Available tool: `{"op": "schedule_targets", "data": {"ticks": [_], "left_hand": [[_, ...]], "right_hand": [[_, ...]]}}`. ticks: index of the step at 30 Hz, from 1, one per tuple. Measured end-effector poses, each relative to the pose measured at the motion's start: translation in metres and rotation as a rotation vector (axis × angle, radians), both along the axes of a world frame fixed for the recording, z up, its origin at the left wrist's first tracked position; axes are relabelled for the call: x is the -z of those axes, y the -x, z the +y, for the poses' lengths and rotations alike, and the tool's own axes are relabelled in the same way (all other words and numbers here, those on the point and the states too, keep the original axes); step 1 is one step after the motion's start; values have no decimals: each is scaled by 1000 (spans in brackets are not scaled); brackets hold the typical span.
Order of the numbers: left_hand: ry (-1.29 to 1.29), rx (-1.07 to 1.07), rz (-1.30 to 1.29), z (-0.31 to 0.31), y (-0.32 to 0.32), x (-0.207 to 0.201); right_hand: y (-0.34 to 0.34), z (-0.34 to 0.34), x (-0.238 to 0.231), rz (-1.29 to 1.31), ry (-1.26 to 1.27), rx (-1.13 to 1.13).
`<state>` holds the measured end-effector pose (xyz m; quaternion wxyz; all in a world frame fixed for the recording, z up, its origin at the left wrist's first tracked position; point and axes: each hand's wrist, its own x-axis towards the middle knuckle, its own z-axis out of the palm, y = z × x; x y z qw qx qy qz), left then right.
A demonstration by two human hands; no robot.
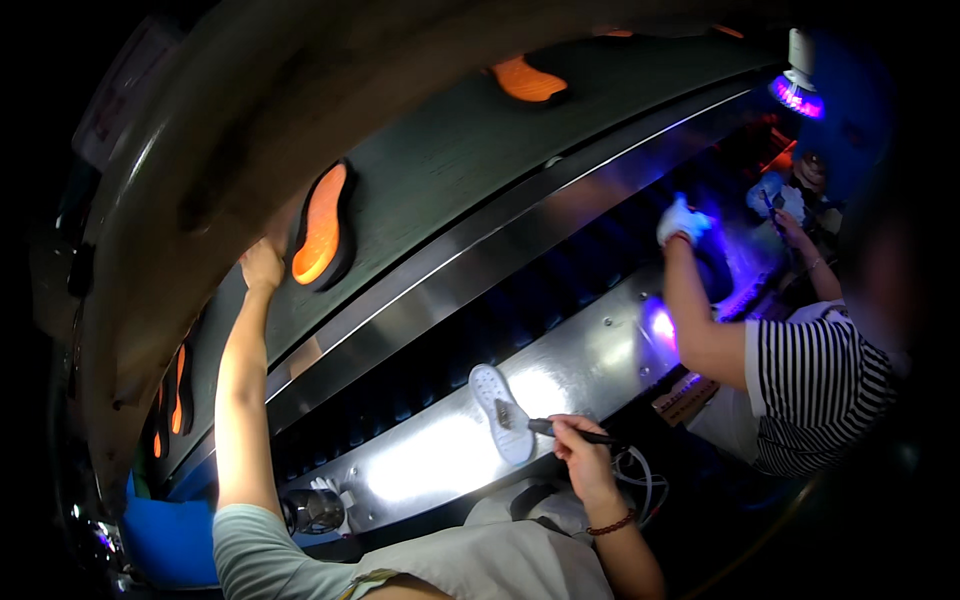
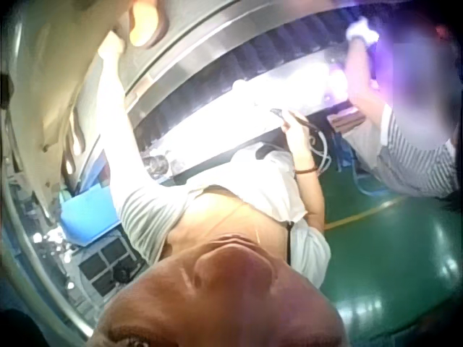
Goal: The person picks up orange shoe soles from a conveyor belt, applies a dark substance to the bottom surface using a brush, and returns each sole to the belt. The process is repeated for multiple soles in a factory setting.
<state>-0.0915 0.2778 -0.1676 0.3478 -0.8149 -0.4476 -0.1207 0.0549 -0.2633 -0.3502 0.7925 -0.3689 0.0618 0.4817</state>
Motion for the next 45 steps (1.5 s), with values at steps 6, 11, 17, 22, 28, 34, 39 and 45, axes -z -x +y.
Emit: {"op": "schedule_targets", "data": {"ticks": [6,11,17,22,28,34,39,45], "left_hand": [[82,656,-306,-112,-230,-32],[277,950,-215,-189,-320,12],[374,624,-87,-222,-389,22],[365,722,9,-210,-324,1],[390,956,-201,-203,-205,-9],[541,878,-2042,-253,-103,17],[1948,232,-2050,-251,-66,31],[2469,481,-2117,-252,-13,35]], "right_hand": [[-17,-16,-1,11,33,-11],[-4,-37,3,27,31,-19],[-6,-58,9,89,57,172],[-6,-44,4,54,49,75],[-12,3,-20,-28,141,-108],[-13,39,-27,-60,243,-133],[-12,31,-25,-79,239,-129],[3,13,-35,-101,307,-97]]}}
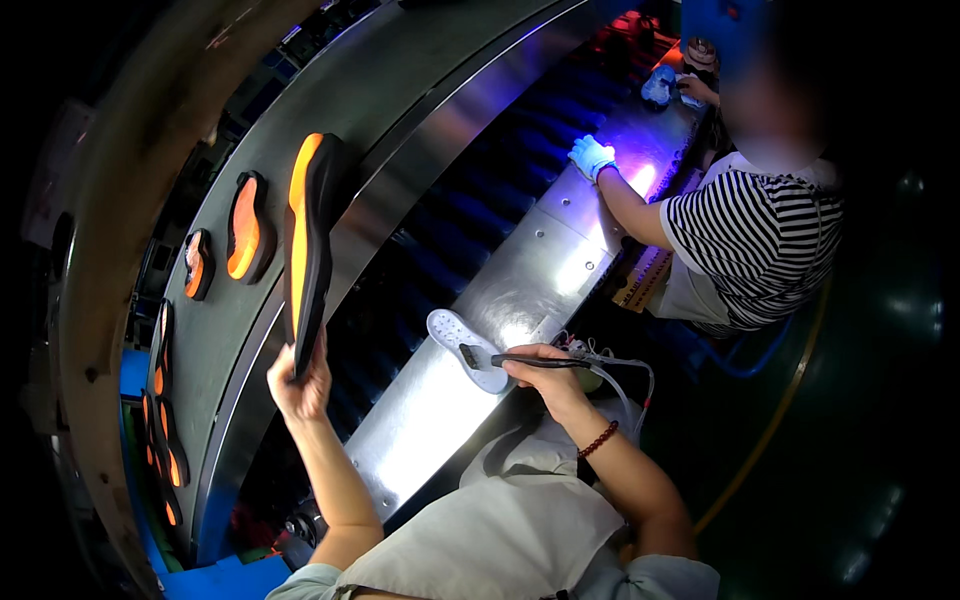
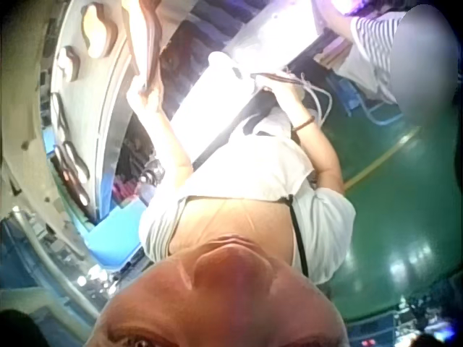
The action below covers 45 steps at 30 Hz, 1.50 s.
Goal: The person picks up orange shoe soles from a conveyor belt, applies a dark substance to the bottom surface using a brush, and returns each sole to the belt. The process is repeated for multiple soles in a factory setting.
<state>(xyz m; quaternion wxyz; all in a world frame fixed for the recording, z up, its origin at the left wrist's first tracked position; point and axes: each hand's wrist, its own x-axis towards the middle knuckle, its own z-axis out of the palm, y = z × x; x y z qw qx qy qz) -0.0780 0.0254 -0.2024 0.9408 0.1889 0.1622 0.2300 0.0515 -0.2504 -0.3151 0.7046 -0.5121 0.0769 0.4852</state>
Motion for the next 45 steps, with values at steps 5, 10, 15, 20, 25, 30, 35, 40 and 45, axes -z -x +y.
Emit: {"op": "schedule_targets", "data": {"ticks": [5,10,15,20,25,30,35,40,45], "left_hand": [[63,102,-22,-59,47,28],[-144,189,25,-96,114,38],[-60,146,-331,-156,149,21],[-154,130,-127,-150,193,41],[-203,-327,-55,-136,210,26],[-203,-697,183,-140,203,48],[-2,-614,191,-167,142,63],[167,-591,269,-197,94,74],[205,-501,243,-212,74,62]], "right_hand": [[26,-25,-5,28,1,70],[61,-48,-21,-104,-16,173],[79,-65,-14,-122,-73,99],[81,-50,-19,-160,-172,9],[77,-24,-29,-72,-269,-94],[63,-17,-55,-47,-325,-266],[40,-15,-85,-75,-379,-415],[32,-11,-90,-21,-336,-523],[27,-7,-87,-84,-315,-558]]}}
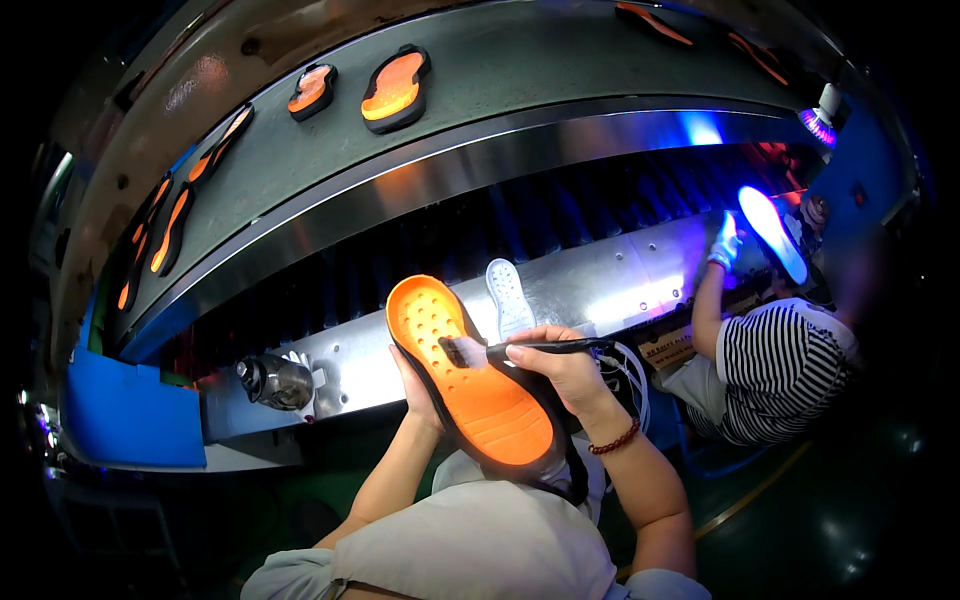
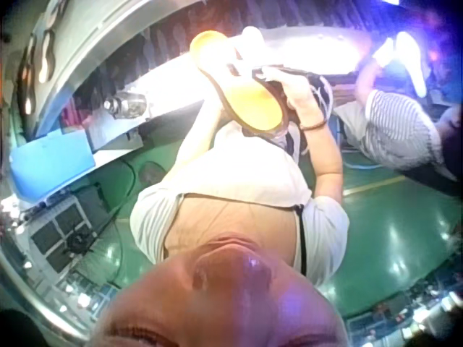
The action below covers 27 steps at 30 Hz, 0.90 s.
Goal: The person picks up orange shoe soles from a conveyor belt, applies a dark substance to the bottom surface using a brush, and returns each sole to the belt. The process is repeated for multiple soles in a factory setting.
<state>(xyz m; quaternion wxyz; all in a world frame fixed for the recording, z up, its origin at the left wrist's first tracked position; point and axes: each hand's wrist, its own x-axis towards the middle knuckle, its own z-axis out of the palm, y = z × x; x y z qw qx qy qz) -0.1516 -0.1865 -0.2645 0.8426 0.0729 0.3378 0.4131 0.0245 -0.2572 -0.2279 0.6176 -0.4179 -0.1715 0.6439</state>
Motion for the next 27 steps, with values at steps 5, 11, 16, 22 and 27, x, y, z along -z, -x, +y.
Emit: {"op": "schedule_targets", "data": {"ticks": [5,11,16,22,27], "left_hand": [[-135,102,-138,0,-10,2],[-209,219,-160,0,-14,-6],[-221,243,-120,1,-18,-5],[-274,106,50,4,-30,-12],[-315,14,20,31,-11,-9]], "right_hand": [[-8,21,-9,-219,-67,23],[-16,51,-27,-396,-174,-71],[-14,63,-40,-593,-213,-103],[15,50,-39,-1356,-583,68],[36,15,-23,-1418,-644,34]]}}
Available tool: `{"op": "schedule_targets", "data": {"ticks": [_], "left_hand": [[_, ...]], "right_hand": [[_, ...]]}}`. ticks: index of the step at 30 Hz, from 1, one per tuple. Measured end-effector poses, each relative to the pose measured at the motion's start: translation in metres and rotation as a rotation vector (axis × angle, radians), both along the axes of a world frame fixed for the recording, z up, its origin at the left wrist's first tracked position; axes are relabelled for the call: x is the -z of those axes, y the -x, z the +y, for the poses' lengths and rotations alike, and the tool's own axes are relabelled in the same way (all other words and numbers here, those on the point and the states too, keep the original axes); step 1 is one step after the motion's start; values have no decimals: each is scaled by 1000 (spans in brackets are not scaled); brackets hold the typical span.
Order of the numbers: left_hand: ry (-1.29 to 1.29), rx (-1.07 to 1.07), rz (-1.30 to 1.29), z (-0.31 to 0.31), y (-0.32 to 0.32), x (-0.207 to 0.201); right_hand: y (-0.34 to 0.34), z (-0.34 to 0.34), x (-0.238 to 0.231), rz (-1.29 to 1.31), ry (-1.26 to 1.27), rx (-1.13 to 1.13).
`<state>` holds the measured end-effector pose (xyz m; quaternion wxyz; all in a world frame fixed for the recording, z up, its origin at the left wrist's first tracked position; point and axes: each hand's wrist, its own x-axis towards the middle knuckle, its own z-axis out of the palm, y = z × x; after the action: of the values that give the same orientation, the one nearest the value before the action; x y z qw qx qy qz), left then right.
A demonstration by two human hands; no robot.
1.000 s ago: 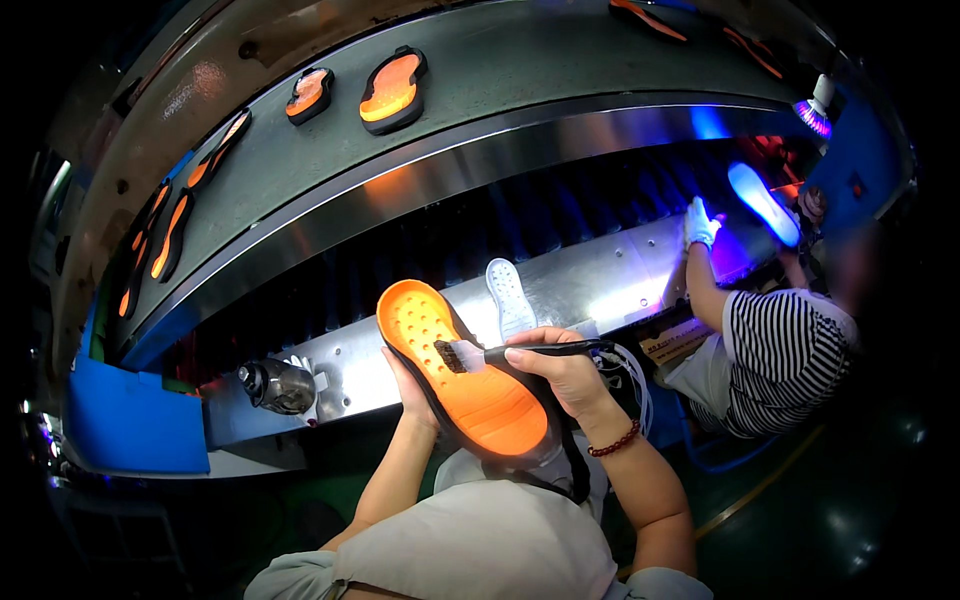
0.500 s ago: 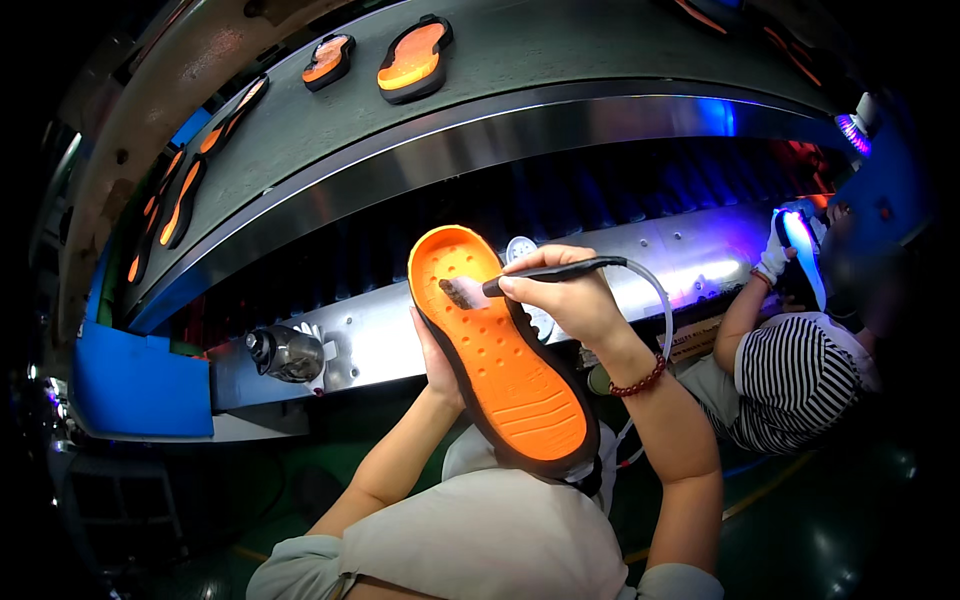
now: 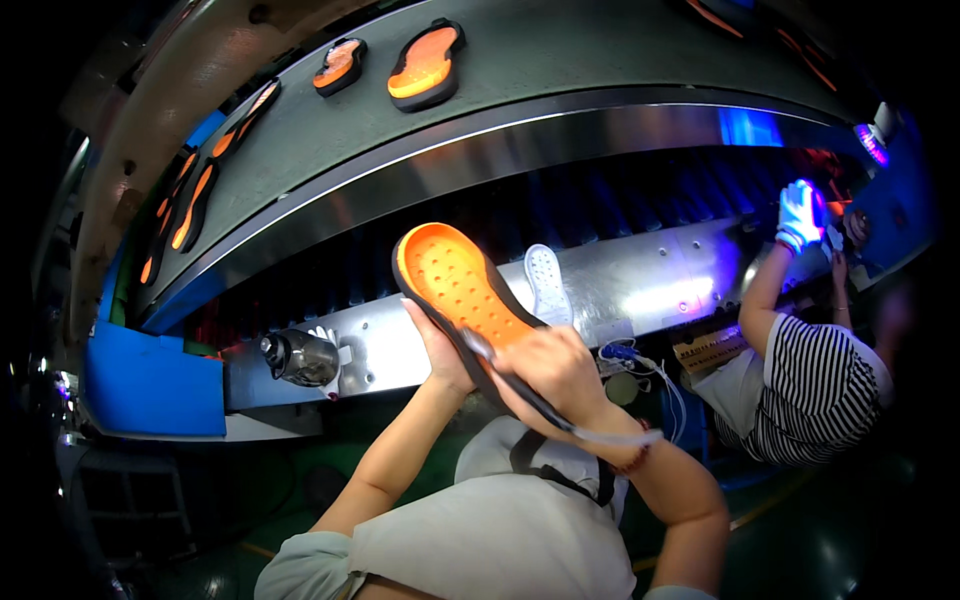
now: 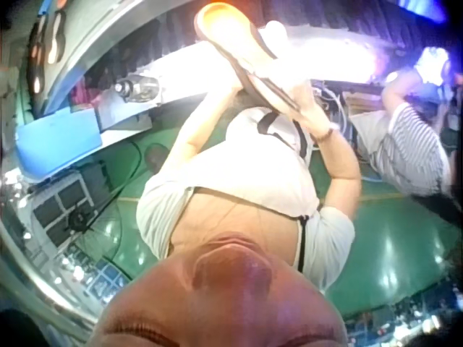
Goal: The person picks up orange shoe soles from a conveyor belt, applies a dark substance to the bottom surface using a brush, and returns each sole to the belt. The process is repeated for multiple soles in a factory setting.
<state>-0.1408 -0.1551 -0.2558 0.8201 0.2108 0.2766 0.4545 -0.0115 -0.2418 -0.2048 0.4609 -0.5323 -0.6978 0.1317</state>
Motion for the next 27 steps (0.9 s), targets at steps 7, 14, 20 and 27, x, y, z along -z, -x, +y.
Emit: {"op": "schedule_targets", "data": {"ticks": [7,14,20,27], "left_hand": [[29,56,-87,12,21,-16],[-39,138,-73,-9,-1,-45],[-29,6,26,-4,6,-53],[-159,-47,-102,17,13,-45]], "right_hand": [[-43,-2,-29,467,269,-269],[-30,34,-41,569,260,-233],[-39,15,-41,786,364,-315],[-40,4,-49,644,274,-511]]}}
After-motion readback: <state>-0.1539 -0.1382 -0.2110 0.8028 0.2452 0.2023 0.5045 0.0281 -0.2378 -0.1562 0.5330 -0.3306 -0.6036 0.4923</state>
